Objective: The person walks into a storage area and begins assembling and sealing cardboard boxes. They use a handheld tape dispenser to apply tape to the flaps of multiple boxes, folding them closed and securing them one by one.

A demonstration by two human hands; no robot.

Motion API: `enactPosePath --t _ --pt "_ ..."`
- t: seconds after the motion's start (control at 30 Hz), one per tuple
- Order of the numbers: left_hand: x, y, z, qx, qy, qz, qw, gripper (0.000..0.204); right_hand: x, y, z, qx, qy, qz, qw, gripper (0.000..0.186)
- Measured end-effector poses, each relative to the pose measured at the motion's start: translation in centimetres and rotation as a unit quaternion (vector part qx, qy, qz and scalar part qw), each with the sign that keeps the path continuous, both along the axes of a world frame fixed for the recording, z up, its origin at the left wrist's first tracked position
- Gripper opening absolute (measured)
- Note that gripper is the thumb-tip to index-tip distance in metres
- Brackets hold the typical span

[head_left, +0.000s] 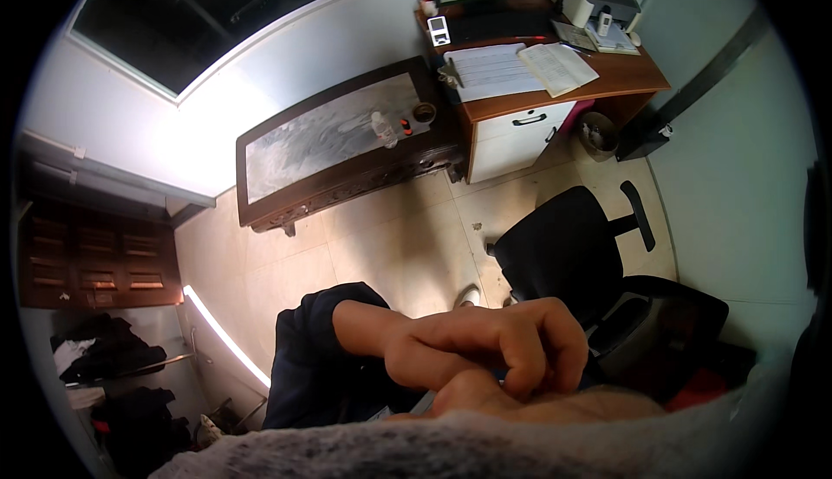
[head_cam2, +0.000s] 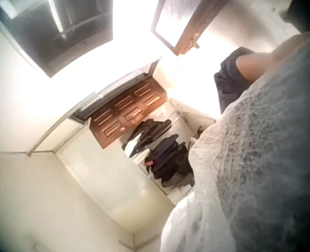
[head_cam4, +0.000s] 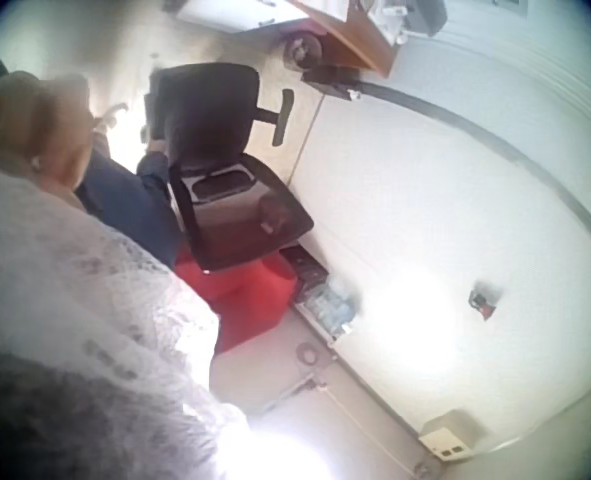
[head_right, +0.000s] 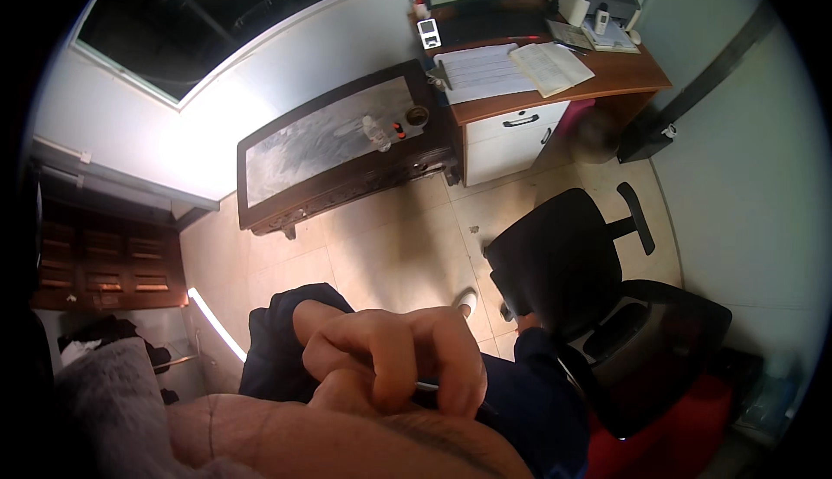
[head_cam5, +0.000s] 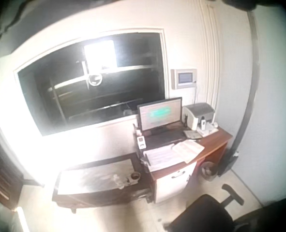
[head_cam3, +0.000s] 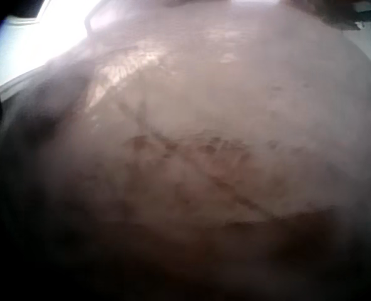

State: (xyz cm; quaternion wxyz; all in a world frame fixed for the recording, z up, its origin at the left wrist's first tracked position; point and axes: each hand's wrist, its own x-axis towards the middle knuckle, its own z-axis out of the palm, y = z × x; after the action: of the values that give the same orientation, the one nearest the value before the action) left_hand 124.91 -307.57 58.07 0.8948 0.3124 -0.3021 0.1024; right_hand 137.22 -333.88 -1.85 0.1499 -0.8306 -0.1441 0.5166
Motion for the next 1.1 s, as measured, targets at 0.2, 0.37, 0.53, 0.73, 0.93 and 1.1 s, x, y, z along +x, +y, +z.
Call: enactPosePath --t 0.2,0.37,0.53,0.73,0.93,1.1 --pt "-9.0 3.7 -1.2 -0.023 -0.033 -0.017 0.999 0.023 -2.9 5.9 0.2 0.003 -0.001 0.054 0.999 0.022" --pt "-20.8 9.2 -3.0 0.105 -0.021 0.052 0.993 0.015 -9.2 12.4 0.8 -0.005 -0.001 0.105 0.994 0.022" --pt "-35.0 13.7 -3.7 0.25 0.066 0.269 0.928 0.01 -17.2 18.9 1.6 -0.029 0.007 0.182 0.983 0.022" --pt "-47.2 19.8 -4.3 0.297 0.077 0.442 0.843 0.021 -24.7 26.0 2.0 -0.062 0.014 0.247 0.967 0.022" --pt "-56.8 30.2 -7.9 0.384 0.143 0.578 0.705 0.026 -30.0 41.3 -0.6 -0.098 0.039 0.361 0.926 0.022" --pt "-66.9 46.7 -19.0 0.4 0.409 0.661 0.485 0.018 -35.8 57.5 -5.1 -0.123 0.048 0.443 0.887 0.023"
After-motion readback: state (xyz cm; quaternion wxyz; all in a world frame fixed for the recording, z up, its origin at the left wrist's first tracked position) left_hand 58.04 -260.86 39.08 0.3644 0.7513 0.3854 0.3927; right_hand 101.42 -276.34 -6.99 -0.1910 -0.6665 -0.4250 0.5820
